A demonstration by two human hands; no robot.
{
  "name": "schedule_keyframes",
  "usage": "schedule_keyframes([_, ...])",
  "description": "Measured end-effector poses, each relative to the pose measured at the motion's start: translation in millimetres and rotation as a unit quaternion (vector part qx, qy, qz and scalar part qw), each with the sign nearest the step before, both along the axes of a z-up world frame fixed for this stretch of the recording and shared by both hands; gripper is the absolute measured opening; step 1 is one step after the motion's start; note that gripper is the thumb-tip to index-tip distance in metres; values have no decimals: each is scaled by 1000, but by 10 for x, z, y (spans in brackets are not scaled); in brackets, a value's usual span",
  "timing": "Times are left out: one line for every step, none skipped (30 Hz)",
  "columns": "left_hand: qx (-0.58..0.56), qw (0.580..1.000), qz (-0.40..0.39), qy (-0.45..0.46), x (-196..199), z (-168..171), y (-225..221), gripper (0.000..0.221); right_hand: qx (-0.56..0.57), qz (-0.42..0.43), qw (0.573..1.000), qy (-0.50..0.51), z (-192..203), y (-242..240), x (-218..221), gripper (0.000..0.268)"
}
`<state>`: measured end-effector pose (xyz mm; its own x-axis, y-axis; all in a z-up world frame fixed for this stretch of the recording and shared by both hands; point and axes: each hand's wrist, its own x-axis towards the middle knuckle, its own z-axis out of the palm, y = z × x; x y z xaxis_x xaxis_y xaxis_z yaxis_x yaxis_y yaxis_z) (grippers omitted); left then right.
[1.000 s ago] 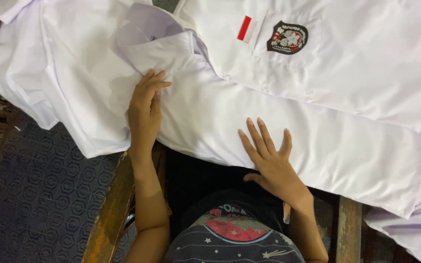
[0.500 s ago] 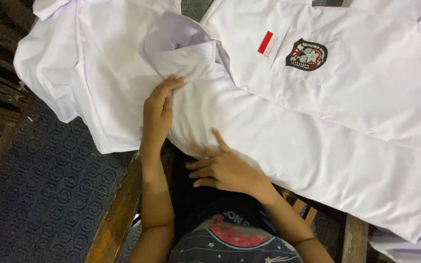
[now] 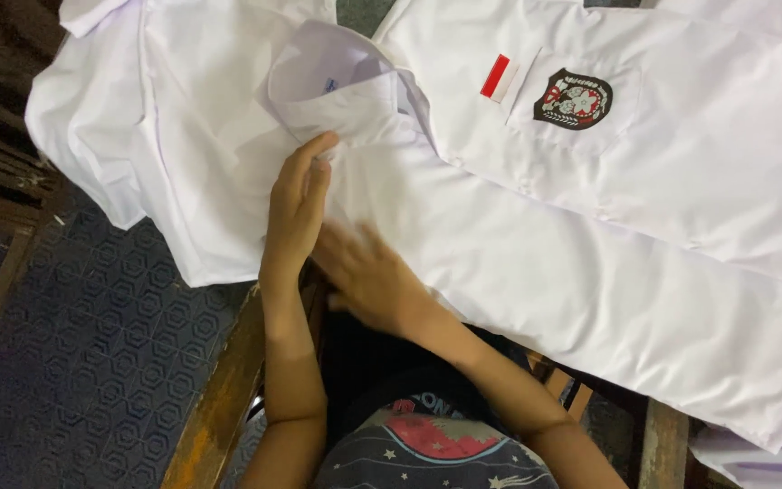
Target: Folding white shirts and trimming loose threads with snips in a factory setting.
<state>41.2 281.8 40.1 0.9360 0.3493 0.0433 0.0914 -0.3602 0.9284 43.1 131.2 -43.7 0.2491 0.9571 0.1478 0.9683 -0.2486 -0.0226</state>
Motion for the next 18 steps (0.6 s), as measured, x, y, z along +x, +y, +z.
schedule_keyframes([1, 1000, -2, 0, 20, -40, 25, 53, 1, -2, 1000, 0, 304, -148, 39, 84])
schedule_keyframes([39, 999, -8, -9, 38, -80, 49, 44, 61, 95, 949, 295, 606, -298, 74, 47])
schedule_keyframes([77, 997, -14, -16, 44, -128, 65, 37, 115, 182, 799, 561, 904, -457, 95, 22])
schedule_keyframes([77, 997, -17, -15, 40, -154, 61, 37, 117, 180, 799, 562, 844, -559, 111, 22])
schedule_keyframes([90, 995, -20, -30, 38, -175, 65, 36, 219, 98, 883, 403, 788, -653, 135, 31])
schedule_keyframes([104, 993, -23, -44, 35, -193, 69, 37, 310, 12, 924, 223, 734, -747, 157, 41])
schedule_keyframes([105, 993, -24, -45, 32, -199, 59, 37, 311, 12, 924, 223, 598, -829, 127, 41])
schedule_keyframes([109, 992, -18, -55, 29, -203, 48, 35, 190, -147, 963, 123, 463, -911, 98, 48])
schedule_keyframes([111, 992, -12, -65, 38, -205, 36, 33, 57, -299, 953, 16, 335, -995, 75, 68])
schedule_keyframes([111, 991, -14, -67, 48, -196, 45, 33, 57, -300, 952, 15, 399, -1019, 10, 68])
schedule_keyframes([119, 991, -12, -66, 53, -195, 41, 31, 35, -257, 964, 58, 459, -1056, -66, 77])
schedule_keyframes([127, 990, -10, -66, 57, -196, 35, 29, 14, -213, 972, 101, 515, -1095, -143, 87])
schedule_keyframes([126, 990, -13, -66, 55, -233, 43, 29, 13, -216, 971, 102, 592, -1158, -138, 87])
schedule_keyframes([143, 985, -20, -93, 51, -269, 51, 32, 33, -94, 965, 244, 669, -1219, -135, 71])
schedule_keyframes([160, 979, -27, -120, 53, -301, 66, 35, 53, 33, 924, 376, 746, -1275, -119, 57])
schedule_keyframes([160, 979, -28, -121, 68, -318, 71, 35, 54, 32, 924, 376, 737, -1329, -90, 57])
schedule_keyframes([164, 977, -29, -129, 68, -336, 77, 35, 99, 64, 875, 470, 724, -1382, -72, 39])
schedule_keyframes([169, 975, -31, -138, 67, -353, 85, 36, 144, 96, 813, 556, 712, -1432, -57, 32])
